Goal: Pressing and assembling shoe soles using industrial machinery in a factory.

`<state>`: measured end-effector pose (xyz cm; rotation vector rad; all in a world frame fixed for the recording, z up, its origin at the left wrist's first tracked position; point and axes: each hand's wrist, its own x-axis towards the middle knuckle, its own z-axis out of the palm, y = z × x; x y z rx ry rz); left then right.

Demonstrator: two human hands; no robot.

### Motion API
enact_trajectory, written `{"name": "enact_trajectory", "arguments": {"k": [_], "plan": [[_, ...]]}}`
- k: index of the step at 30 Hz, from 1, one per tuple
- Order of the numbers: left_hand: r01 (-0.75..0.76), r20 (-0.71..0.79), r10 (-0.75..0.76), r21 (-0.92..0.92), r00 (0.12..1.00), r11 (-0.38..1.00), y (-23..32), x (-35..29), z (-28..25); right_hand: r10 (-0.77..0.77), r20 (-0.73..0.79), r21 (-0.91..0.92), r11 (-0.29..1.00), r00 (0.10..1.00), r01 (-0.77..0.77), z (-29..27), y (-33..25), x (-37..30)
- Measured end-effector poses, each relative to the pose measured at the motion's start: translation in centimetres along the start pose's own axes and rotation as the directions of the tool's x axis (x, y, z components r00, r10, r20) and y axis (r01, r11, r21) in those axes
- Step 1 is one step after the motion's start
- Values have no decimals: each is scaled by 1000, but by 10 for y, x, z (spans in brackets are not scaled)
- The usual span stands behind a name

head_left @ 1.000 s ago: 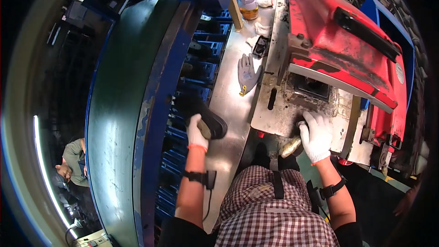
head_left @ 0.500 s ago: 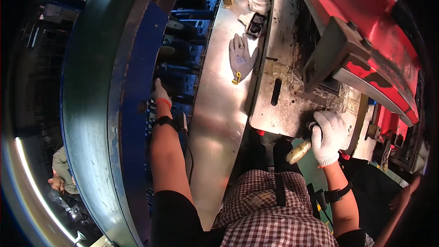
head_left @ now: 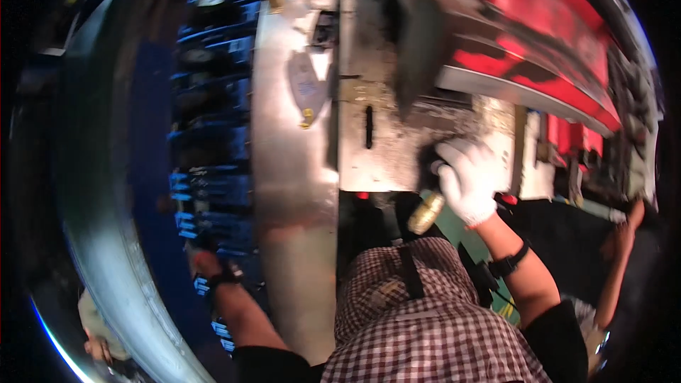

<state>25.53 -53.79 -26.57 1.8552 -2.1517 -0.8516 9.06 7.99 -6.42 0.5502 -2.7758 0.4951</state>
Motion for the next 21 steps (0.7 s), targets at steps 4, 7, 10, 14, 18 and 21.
{"name": "enact_trajectory", "arguments": {"k": [4, 7, 10, 14, 18, 21], "plan": [[163, 416, 58, -476, 908, 864, -58, 79, -48, -14, -30, 29, 999, 999, 15, 0, -5, 7], [318, 572, 151, -634, 806, 705, -80, 85, -50, 14, -32, 34, 999, 999, -13, -3, -3, 4], [336, 416, 43, -786, 908, 519, -111, 57, -67, 26, -42, 24, 999, 999, -25, -6, -5, 3], [-174, 30, 241, -606, 970, 776, -120, -62, -37, 49, -13, 32, 998, 999, -48, -7, -6, -4], [659, 660, -38, -743, 750, 114, -10, -190, -53, -23, -58, 295, 955, 998, 39, -16, -16, 3], [349, 631, 333, -711, 701, 611, 50, -276, -42, -81, 212, 572, 818, 974, -56, -30, -58, 12]]}}
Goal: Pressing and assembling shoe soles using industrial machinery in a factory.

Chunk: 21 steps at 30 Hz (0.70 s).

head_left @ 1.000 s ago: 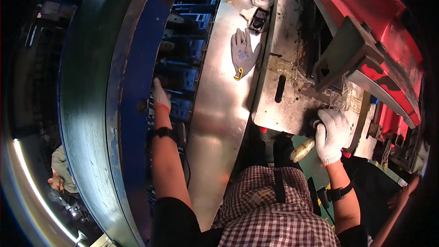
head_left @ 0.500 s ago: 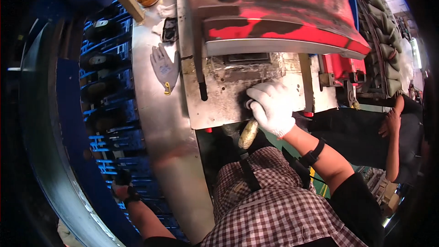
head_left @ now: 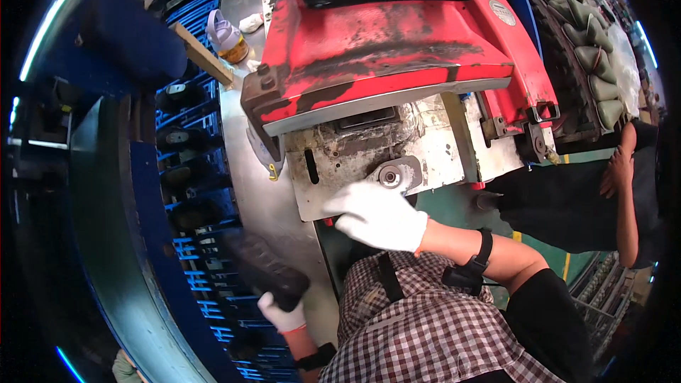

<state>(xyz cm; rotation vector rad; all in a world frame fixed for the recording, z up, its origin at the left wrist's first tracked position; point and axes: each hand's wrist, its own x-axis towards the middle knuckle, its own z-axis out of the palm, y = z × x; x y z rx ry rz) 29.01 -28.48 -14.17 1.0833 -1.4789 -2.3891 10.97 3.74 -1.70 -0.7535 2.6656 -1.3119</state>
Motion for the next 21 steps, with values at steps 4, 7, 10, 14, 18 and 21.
{"name": "enact_trajectory", "arguments": {"k": [4, 7, 10, 14, 18, 21], "plan": [[378, 627, -150, -248, 765, 892, 39, -12, 150, 254, 423, 298, 868, 870, -398, -3, -26, 7], [277, 643, -247, 57, 724, 959, 61, 5, 215, 334, 293, 569, 692, 896, -444, -37, -16, 15], [154, 598, -308, 295, 740, 943, 83, 14, 267, 522, 254, 815, 338, 814, -471, -70, -1, 23], [-413, 671, 52, 391, 740, 823, 122, -16, 319, 606, -101, 799, 522, 789, -299, -81, 65, 51], [-551, 715, 215, 275, 665, 788, 163, -39, 313, 334, -390, -54, 922, 858, -384, -65, 135, 79], [-756, 776, 405, 137, 483, 640, 187, -52, 319, 306, -396, 19, 945, 865, -326, -59, 142, 105]]}}
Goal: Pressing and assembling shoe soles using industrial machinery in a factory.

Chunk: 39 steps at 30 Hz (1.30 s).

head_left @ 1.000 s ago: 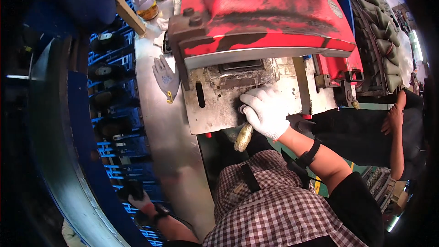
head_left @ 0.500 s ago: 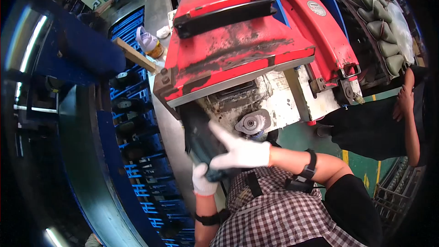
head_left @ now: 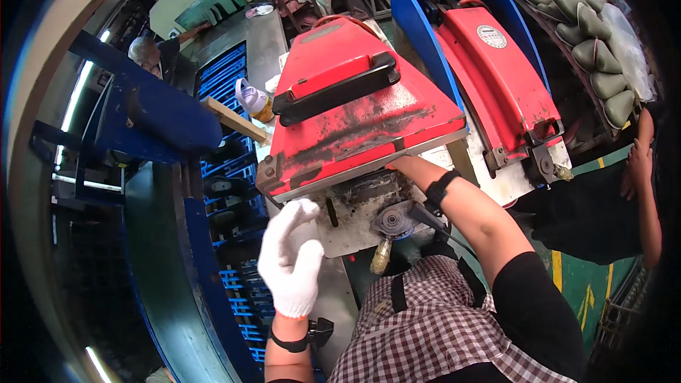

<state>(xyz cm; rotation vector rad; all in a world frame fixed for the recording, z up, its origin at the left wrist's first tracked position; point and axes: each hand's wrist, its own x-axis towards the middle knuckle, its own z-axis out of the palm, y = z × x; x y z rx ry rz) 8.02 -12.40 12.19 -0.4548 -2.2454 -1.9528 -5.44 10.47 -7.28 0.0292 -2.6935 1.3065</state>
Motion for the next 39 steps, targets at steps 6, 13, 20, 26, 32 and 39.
{"name": "enact_trajectory", "arguments": {"k": [6, 13, 20, 26, 32, 39], "plan": [[-329, 49, 333, 335, 942, 883, 35, 93, 10, -45, -13, 235, 971, 999, 47, 35, 5, 13], [-673, 558, 380, 557, 738, 487, 33, 179, 58, -116, -6, 473, 875, 993, 105, 58, 17, 22], [-461, 566, 66, 592, 822, 661, 51, 197, 79, -117, -88, 644, 751, 989, 146, 13, 96, 3], [-270, 672, -283, 594, 684, 758, 43, 190, 65, 320, 53, -40, 947, 946, -318, -90, 10, -141], [-17, 731, -529, 593, 430, 805, 13, 157, 93, 362, 752, 317, 534, 551, -783, -83, 19, -226], [-372, 700, -354, 659, 620, 653, -80, 91, 111, -73, 908, 418, 122, 412, -900, -7, 0, -217]]}}
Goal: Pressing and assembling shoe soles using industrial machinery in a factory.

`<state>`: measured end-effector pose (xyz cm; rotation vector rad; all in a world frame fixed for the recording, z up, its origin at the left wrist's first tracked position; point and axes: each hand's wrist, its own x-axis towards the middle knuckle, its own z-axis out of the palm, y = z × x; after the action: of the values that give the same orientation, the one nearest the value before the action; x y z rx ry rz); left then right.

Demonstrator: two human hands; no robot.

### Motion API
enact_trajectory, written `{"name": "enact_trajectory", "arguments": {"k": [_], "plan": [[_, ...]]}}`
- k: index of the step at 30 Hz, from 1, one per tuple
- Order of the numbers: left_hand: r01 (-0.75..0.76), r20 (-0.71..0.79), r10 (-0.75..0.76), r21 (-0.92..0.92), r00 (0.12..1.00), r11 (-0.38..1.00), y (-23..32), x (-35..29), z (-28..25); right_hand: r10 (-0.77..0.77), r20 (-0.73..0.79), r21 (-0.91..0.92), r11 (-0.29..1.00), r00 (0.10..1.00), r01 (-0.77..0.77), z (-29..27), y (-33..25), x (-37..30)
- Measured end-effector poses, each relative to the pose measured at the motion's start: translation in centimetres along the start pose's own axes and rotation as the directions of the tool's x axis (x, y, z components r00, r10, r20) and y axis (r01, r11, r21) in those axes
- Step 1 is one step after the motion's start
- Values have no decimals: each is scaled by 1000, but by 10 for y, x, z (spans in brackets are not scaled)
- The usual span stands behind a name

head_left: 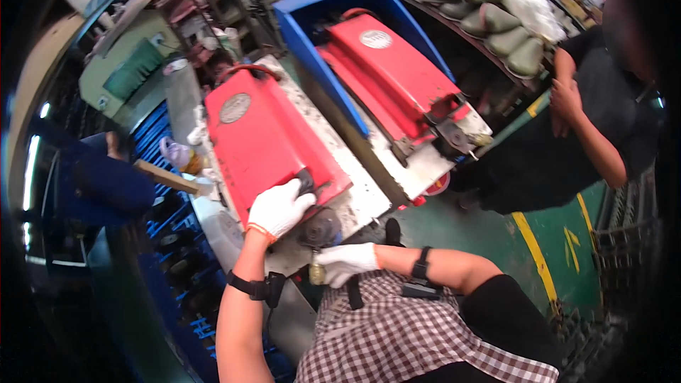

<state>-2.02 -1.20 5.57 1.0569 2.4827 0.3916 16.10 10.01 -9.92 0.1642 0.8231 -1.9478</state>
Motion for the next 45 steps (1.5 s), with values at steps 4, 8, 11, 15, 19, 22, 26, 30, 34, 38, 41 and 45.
{"name": "enact_trajectory", "arguments": {"k": [4, 8, 11, 15, 19, 22, 26, 30, 34, 38, 41, 45], "plan": [[-5, -45, 6, 32, 999, 999, -11, -1, 33, -159, 57, 400, 908, 986, 123, 17, 8, 37], [48, -17, -47, 78, 999, 996, -8, 4, 43, -33, -27, 349, 936, 999, 40, 20, 0, 18], [21, -60, -17, 67, 998, 998, -5, 6, 45, 39, -121, 261, 965, 992, -7, -2, -4, -14], [-18, -82, 25, 91, 996, 996, -4, 8, 48, -60, -255, 202, 973, 965, 113, -43, -31, -87], [-43, -221, 50, 38, 974, 998, 3, 2, 42, -362, -487, -157, 931, 794, 328, -98, -37, -152], [38, -335, -174, -375, 926, 926, -13, -3, 56, -925, -381, -911, 374, 8, -172, -103, -63, -212], [-169, -649, -216, -477, 729, 863, 28, -2, 67, -897, -306, -673, 441, -319, -594, -120, -91, -306], [-396, -753, 127, -188, 645, 899, 91, 30, 68, -820, -446, -442, 550, -358, -709, -189, -70, -344], [-514, -646, 331, -113, 688, 850, 144, 80, 82, -861, -396, -471, 489, -320, -734, -249, -61, -340], [-593, -572, 504, 36, 648, 804, 185, 124, 87, -761, -581, -463, 600, -288, -652, -211, -80, -334], [-621, -448, 594, 103, 668, 777, 222, 152, 82, -655, -654, -354, 707, -379, -612, -195, -73, -340], [-594, -425, 617, 204, 662, 778, 228, 182, 95, -631, -753, -343, 619, -187, -706, -137, -50, -328]]}}
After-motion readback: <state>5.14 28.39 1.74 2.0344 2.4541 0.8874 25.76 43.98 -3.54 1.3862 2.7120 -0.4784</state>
